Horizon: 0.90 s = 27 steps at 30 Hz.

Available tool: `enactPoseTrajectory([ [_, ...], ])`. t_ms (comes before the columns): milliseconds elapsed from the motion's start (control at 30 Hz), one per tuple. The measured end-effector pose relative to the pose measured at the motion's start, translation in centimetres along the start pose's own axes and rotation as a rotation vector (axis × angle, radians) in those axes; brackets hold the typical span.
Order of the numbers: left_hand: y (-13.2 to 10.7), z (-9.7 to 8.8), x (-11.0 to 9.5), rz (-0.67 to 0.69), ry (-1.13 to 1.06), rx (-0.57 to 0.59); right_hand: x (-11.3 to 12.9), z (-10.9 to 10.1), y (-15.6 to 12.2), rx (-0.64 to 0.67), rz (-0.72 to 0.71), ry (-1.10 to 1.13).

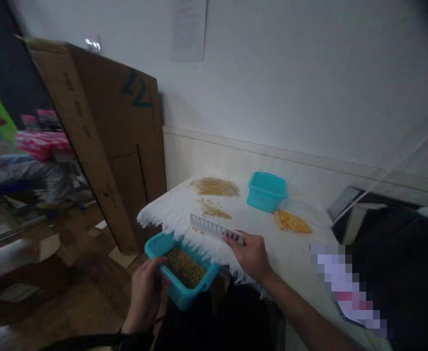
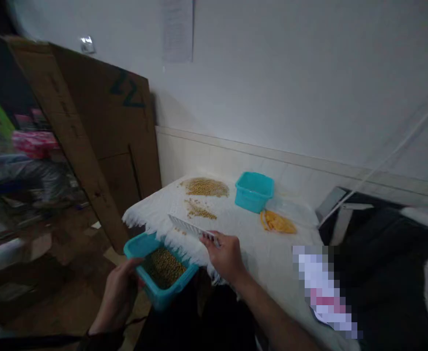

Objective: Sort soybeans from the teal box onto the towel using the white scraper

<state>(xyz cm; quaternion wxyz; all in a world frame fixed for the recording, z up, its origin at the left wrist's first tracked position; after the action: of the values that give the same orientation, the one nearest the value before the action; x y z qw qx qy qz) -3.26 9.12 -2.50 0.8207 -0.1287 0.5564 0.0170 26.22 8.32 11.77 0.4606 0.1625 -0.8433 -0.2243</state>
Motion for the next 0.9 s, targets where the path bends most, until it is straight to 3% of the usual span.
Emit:
enactPoseTrajectory([
  [167, 0.1, 0.6, 0.0, -0.028, -0.028, 0.011, 0.3, 0.8, -0.2, 0.058, 0.057, 0.045],
  [333, 0.3, 0.6, 0.4, -0.023, -0.039, 0.045, -1.6, -2.1, 2.4, -0.116, 0.073, -0.144],
  [433, 0.3, 0.4, 0.6, -0.019, -0.037, 0.036, -2.9, -2.8, 3.6, -0.156, 0.095, -0.258],
  [900, -0.1, 0.7, 0.6, -0.030, -0.039, 0.035, -4.6, -2.3, 3.4, -0.129, 0.135, -0.261],
])
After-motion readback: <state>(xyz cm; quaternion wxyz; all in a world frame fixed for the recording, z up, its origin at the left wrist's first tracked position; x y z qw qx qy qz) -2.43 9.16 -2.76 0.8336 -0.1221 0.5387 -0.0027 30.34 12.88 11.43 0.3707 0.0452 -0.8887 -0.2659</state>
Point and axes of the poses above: each hand's wrist, its own y-axis towards the middle knuckle, its own z-axis out of the palm, x = y × z, the point moved 10 cm from there along y, towards the middle knuckle, and after that the axes turned 10 degrees about x, right-handed, at the moved point
